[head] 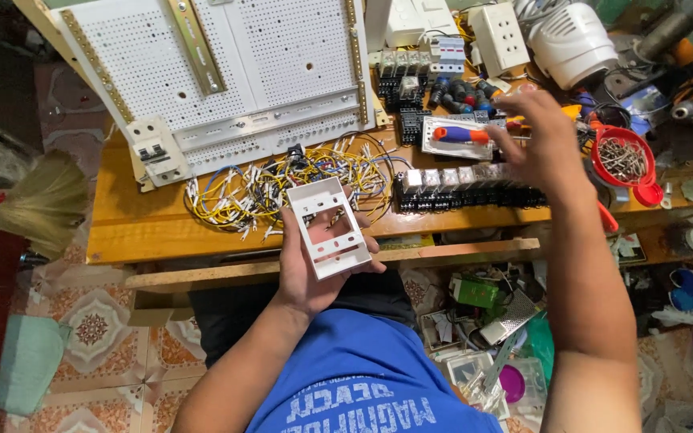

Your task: Mounting a plastic electrical box onto a perforated panel using a screwdriver and modifying the box with pliers.

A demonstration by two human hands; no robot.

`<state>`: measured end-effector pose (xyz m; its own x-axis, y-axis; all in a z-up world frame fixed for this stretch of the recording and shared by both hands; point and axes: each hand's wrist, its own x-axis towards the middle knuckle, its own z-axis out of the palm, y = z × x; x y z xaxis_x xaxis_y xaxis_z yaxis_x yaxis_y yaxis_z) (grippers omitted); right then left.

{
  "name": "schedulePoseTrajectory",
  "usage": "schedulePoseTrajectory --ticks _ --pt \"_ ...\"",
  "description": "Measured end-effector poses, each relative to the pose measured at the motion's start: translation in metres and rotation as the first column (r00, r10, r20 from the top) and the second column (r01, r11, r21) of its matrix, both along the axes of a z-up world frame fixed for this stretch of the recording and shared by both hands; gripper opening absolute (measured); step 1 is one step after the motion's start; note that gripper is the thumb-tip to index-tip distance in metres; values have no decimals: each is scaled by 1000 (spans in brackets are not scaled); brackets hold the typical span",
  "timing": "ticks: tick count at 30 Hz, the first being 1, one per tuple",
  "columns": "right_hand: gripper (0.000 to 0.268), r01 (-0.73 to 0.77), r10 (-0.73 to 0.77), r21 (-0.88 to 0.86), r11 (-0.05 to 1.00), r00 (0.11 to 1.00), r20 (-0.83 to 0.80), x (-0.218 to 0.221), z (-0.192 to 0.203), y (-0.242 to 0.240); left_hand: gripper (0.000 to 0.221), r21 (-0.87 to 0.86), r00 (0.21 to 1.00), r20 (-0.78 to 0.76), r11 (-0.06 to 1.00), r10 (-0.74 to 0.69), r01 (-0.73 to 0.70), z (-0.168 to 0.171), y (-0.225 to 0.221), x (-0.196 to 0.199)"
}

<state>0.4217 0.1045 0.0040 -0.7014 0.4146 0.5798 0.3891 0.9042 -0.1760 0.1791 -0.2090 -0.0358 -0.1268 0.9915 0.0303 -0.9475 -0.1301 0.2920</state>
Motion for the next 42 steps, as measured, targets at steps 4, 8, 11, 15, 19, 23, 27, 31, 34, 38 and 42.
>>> schedulePoseTrajectory --ticks 4,8,11,15,19,23,27,31,34,38,42 --pt "21 171 -172 -32 985 985 -24 61 12 -39 86 76 996 57 995 -67 62 5 -10 -6" --pt "21 466 -454 -164 869 885 106 123 -16 -44 74 93 999 21 995 -27 25 8 -16 -4" --pt "26 589 -562 -176 789 807 183 151 -33 -47 68 95 999 39 995 -6 2 7 -16 -4" --pt "27 641 -608 -235 731 768 204 165 -47 -52 61 98 999 33 995 8 -11 4 -18 -4" --pt "30 671 -623 -212 711 740 253 158 -49 -54 62 84 993 -93 994 72 -64 4 -21 -5" --pt "45 635 -594 -49 771 744 307 159 -64 -45 63 142 988 -116 986 102 -85 -4 -20 -8" --pt "54 629 -607 44 776 727 321 161 -77 -35 63 131 987 -103 985 126 -112 -20 -17 -11" --pt "52 734 -646 -119 669 653 395 144 -41 -61 69 169 978 -135 977 156 -133 -17 -17 -11" --pt "48 770 -677 -72 634 597 430 147 -24 -73 71 154 978 -113 976 173 -155 -18 -15 -14" --pt "51 848 -657 -242 473 522 544 156 12 -108 79 243 977 -79 954 199 -175 -8 -17 -18" --pt "43 709 -695 -474 522 676 245 214 -10 -126 78 307 942 -185 927 281 -216 -4 -14 -21"
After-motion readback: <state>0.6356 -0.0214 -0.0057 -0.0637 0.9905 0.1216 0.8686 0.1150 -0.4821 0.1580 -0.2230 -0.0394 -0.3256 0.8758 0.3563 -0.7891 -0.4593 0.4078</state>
